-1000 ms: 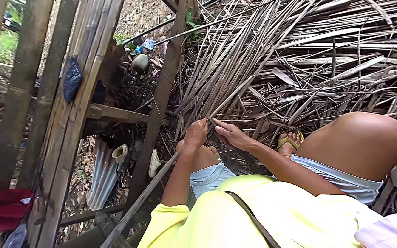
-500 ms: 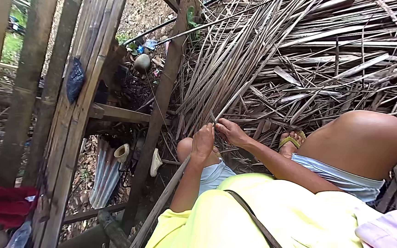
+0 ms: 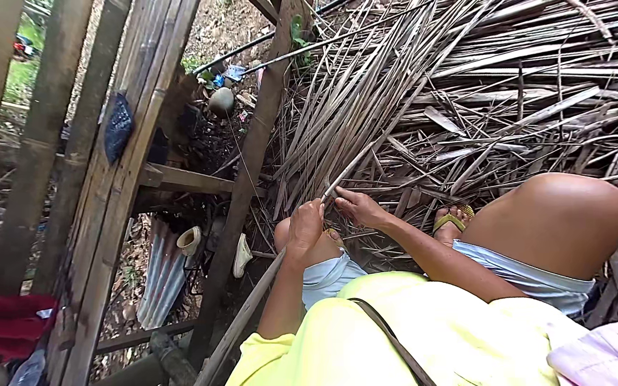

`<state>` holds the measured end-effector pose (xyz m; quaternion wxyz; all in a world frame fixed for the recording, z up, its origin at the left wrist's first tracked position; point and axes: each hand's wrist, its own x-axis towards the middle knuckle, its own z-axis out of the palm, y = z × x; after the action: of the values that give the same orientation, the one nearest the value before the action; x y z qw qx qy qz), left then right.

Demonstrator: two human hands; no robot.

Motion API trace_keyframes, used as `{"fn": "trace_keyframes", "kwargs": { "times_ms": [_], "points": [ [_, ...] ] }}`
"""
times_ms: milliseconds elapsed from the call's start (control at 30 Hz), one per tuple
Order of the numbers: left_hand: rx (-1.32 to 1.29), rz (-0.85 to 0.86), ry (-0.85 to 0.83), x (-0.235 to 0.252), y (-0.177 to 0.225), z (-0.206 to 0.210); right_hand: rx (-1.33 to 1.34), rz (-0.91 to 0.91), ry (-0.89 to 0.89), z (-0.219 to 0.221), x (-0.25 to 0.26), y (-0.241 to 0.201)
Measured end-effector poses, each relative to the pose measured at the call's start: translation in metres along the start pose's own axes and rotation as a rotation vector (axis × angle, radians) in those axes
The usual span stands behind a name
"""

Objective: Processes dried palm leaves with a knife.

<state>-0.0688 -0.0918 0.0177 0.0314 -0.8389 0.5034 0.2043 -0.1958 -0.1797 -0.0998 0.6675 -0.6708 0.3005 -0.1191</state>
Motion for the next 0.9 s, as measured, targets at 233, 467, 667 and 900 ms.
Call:
{"fn": "trace_keyframes", "kwargs": {
  "times_ms": [233, 467, 667, 900],
  "points": [
    [-0.1, 0.01, -0.078, -0.017, -0.021, -0.018, 0.162, 0.116, 0.221, -0.056, 0.019, 0.017],
    [-0.249, -0.02, -0.07, -0.023, -0.054, -0.04, 0.232, 0.312, 0.787, -0.109, 0.015, 0.035],
    [-0.292, -0.065, -0.085, 0.005, -0.047, -0.018, 0.22, 0.057, 0.38, -0.049, 0.003, -0.023],
    [-0.685, -0.028, -0.301, 0.019, -0.034, -0.002, 0.316, 0.044, 0.046, -0.006, -0.012, -0.016]
  ]
}}
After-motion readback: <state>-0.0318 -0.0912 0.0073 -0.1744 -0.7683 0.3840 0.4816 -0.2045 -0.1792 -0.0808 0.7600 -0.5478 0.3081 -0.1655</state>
